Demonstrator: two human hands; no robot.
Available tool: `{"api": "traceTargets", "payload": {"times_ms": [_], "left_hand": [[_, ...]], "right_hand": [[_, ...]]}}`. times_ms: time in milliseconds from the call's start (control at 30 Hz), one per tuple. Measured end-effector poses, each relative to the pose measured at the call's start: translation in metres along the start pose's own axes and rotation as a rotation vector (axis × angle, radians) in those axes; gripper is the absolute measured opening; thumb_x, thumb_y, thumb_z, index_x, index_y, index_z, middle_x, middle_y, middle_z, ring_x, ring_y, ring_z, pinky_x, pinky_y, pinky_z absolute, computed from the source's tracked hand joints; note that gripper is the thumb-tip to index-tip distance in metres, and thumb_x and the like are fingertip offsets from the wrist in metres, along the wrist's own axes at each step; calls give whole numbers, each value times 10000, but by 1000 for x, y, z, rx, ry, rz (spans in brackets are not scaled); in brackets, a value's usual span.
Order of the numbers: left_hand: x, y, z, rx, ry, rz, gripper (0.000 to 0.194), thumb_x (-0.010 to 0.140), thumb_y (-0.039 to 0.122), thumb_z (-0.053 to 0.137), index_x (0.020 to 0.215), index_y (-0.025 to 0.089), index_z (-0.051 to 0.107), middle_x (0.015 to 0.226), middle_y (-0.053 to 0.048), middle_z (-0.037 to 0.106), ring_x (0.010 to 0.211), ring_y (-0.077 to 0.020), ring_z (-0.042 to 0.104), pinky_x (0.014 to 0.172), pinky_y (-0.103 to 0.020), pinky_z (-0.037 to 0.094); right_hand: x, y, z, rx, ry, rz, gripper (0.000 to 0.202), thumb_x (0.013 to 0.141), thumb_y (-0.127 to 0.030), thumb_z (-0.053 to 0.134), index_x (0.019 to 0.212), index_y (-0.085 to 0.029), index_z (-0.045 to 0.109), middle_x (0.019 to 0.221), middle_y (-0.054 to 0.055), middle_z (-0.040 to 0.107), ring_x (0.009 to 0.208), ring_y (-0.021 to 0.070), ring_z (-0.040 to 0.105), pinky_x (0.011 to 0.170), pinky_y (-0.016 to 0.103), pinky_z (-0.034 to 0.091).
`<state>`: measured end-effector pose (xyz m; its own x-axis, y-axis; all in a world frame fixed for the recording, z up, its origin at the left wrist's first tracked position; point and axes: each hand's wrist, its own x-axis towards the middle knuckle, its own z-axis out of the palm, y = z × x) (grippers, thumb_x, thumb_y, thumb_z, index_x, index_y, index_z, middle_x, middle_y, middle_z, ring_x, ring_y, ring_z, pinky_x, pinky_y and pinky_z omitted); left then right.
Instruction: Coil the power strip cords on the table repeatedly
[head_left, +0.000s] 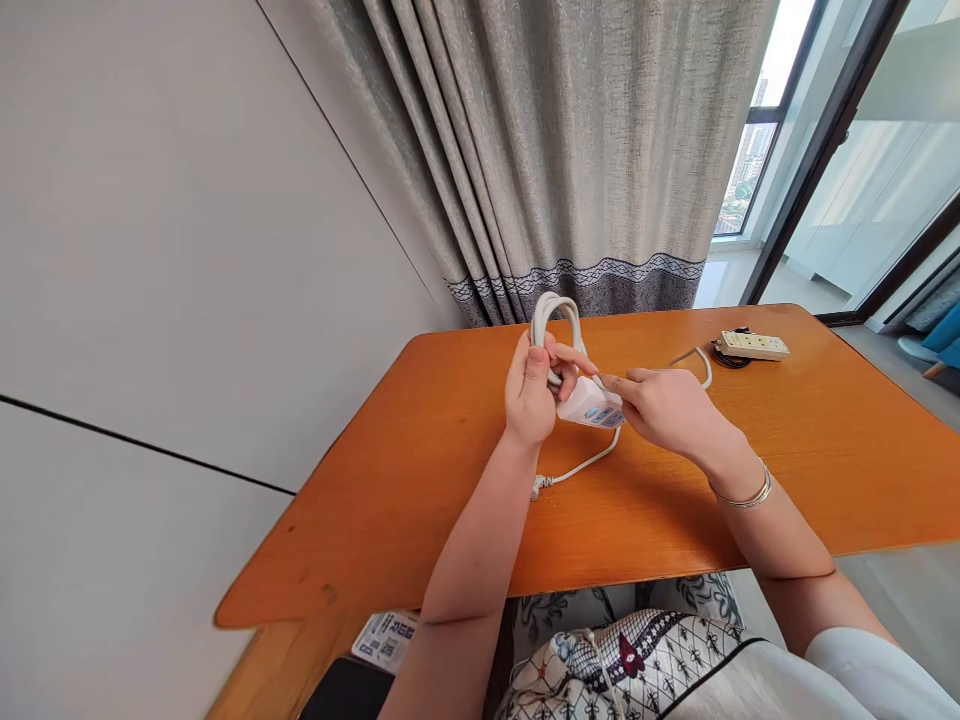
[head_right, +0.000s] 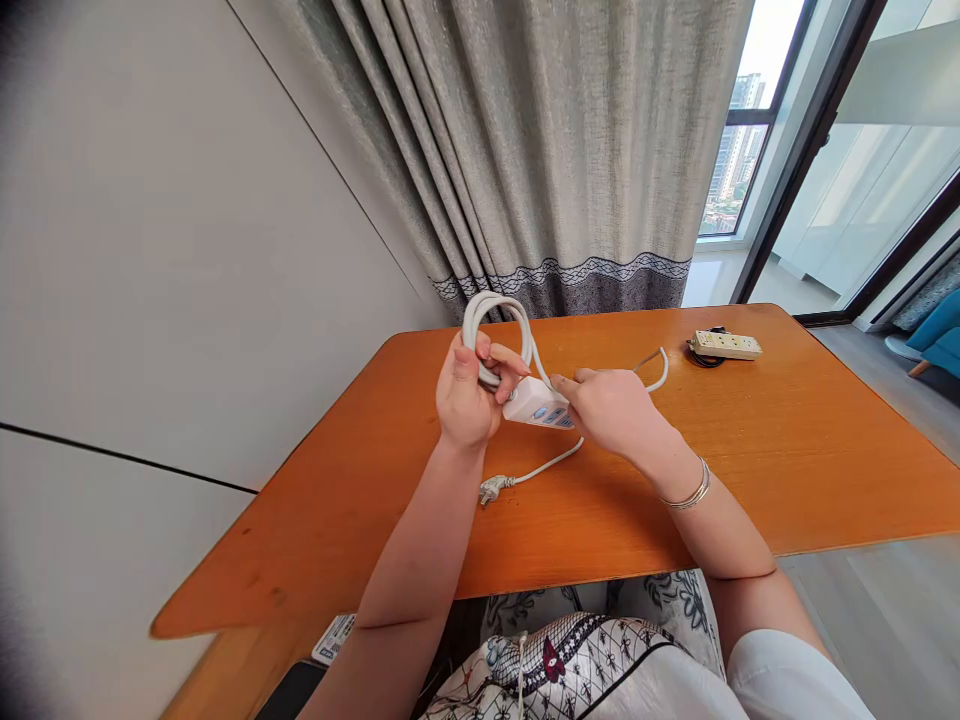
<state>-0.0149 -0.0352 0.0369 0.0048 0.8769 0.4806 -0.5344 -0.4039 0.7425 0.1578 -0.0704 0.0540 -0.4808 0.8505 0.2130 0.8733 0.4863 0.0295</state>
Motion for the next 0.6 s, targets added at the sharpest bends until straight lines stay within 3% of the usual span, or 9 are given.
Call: {"api": "traceTargets", "payload": {"times_ms": [200,333,467,600], "left_hand": [[-7,-2,1,44,-64,-82,434,853,518,711,792,218,404,792,-43,774,550,-131,684,510,-210,452],[-10,-6,5,21,-78,-78,459,819,538,739,806,217,412,893,-70,792,662,-168,746,593,-235,512],[-11,-8,7,92,-98,16,494,800,623,711,818,220,425,1038,-107,791,715,-179,758,639,-260,542],[-12,-16,0,174,-138,110,460,839,600,683,824,221,424,1179,-137,757,773,-179,761,699,-284,556]], "right_hand": [[-5,2,-3,-23,103,-103,291,928,-214,485,1063,-170,739,736,69,680,607,152,525,547,320,164],[-7,-1,-4,-35,123,-133,269,947,-238,494,998,-141,740,740,85,698,592,147,536,554,321,190],[-9,-13,-5,-54,42,-73,323,983,-197,449,1181,-119,692,830,109,727,634,173,615,530,317,226],[-14,-28,-2,-43,-46,46,432,1007,-164,403,1417,-83,511,982,149,726,700,215,693,519,306,344]]}}
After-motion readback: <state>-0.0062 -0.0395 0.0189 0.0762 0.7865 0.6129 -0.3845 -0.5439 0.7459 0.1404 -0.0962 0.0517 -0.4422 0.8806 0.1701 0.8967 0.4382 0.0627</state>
